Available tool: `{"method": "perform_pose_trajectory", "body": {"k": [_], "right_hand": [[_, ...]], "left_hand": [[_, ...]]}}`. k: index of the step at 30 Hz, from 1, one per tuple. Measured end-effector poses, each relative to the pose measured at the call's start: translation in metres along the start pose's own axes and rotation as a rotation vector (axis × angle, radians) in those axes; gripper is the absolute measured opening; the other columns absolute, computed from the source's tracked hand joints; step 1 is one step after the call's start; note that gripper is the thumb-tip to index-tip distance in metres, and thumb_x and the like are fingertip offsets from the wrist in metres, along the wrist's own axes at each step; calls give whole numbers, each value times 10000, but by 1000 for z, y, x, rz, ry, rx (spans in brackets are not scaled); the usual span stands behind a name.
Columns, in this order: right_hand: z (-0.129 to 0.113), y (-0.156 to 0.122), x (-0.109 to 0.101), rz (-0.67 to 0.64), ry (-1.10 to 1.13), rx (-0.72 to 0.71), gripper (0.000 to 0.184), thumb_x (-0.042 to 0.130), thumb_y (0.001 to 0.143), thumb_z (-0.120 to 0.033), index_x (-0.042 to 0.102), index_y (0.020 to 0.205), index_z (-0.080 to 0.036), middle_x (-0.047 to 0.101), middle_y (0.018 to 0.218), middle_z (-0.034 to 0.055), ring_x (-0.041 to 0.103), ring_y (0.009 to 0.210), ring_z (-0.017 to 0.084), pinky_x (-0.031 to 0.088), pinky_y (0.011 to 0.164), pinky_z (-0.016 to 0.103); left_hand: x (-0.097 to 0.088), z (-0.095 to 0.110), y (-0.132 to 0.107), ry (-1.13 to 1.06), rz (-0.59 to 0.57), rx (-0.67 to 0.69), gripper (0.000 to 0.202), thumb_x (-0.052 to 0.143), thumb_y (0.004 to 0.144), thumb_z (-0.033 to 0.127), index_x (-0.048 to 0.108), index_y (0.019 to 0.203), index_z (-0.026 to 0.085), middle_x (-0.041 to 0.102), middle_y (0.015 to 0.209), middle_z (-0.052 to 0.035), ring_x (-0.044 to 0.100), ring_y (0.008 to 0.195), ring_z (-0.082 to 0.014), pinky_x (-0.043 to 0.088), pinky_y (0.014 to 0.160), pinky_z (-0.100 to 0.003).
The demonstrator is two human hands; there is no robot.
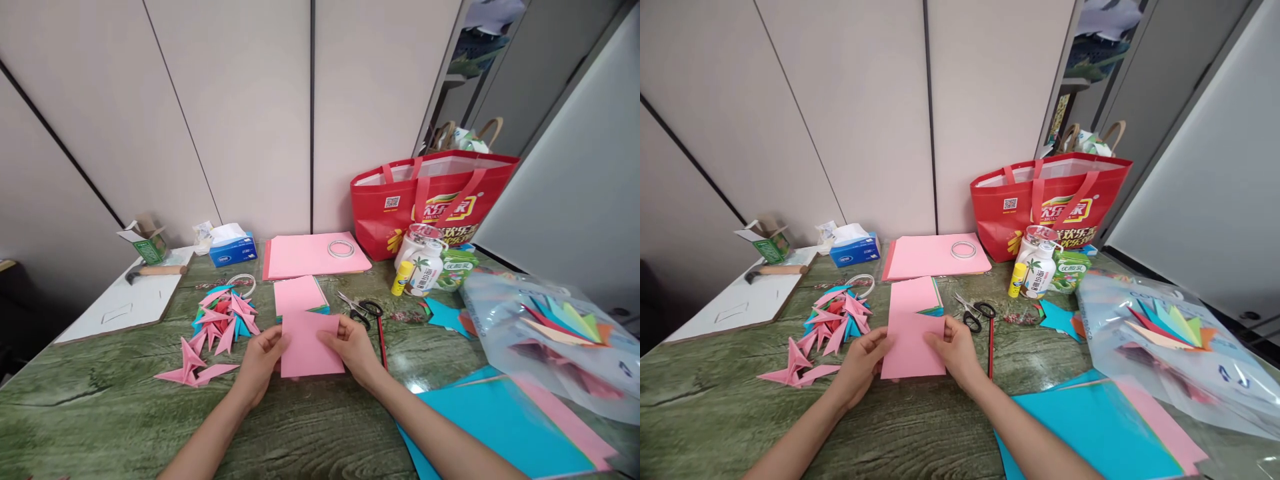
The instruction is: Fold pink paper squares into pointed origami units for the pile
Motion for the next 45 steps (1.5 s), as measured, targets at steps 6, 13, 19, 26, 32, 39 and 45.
{"method": "perform_pose_trajectory", "body": {"k": [6,13,19,26,32,39,45], "right_hand": [[-6,-1,1,-17,43,-12,536,665,626,-308,413,1091,-228,632,861,32,614,618,153,486,552,277],[-4,-1,10,-143,-121,-48,386,702,566,-234,592,932,-183,623,914,38,592,817,180,487,693,293],[1,1,0,-28,-218,-51,461,740,521,-259,616,956,-170,629,952,59,582,833,201,471,746,332],[-26,-3,-3,42,-481,-308,159,693,608,-311,652,694,-183,573,928,81,526,944,225,413,827,345],[-23,-4,-3,51,-348,-216,212,646,650,-349,545,737,-184,586,899,48,579,821,201,488,727,352],[-7,-5,9,-66,36,30,346,622,665,-392,509,932,-202,568,672,-26,565,462,112,518,424,262],[-2,-1,4,-16,153,73,341,708,590,-314,594,860,-140,596,909,35,581,628,106,528,651,302]], "left_hand": [[2,2,1,-15,-36,9,338,671,641,302,636,935,139,692,846,-84,626,686,-184,489,625,-291],[-8,3,3,-23,83,29,616,654,643,359,452,1189,160,693,661,-38,623,555,-179,484,555,-294],[-13,13,1,38,158,141,779,644,655,330,252,1317,210,624,548,45,572,510,-126,451,522,-228],[-17,33,-2,346,244,344,229,606,668,355,676,809,187,622,788,-65,569,776,-195,464,659,-280],[0,32,-3,327,72,337,347,672,600,297,620,933,215,591,1020,-77,569,889,-219,456,773,-335],[-6,28,-3,379,147,345,339,669,610,274,602,935,207,580,936,-57,566,785,-185,477,655,-286],[6,22,-3,223,-27,347,769,760,481,158,431,1171,237,499,1177,-114,529,992,-257,458,778,-339]]}}
Point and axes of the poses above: each hand's wrist, its own y-axis towards the middle knuckle, its own x-axis out of the palm, z = x × y, the point moved 7 cm from there along y, towards the middle knuckle
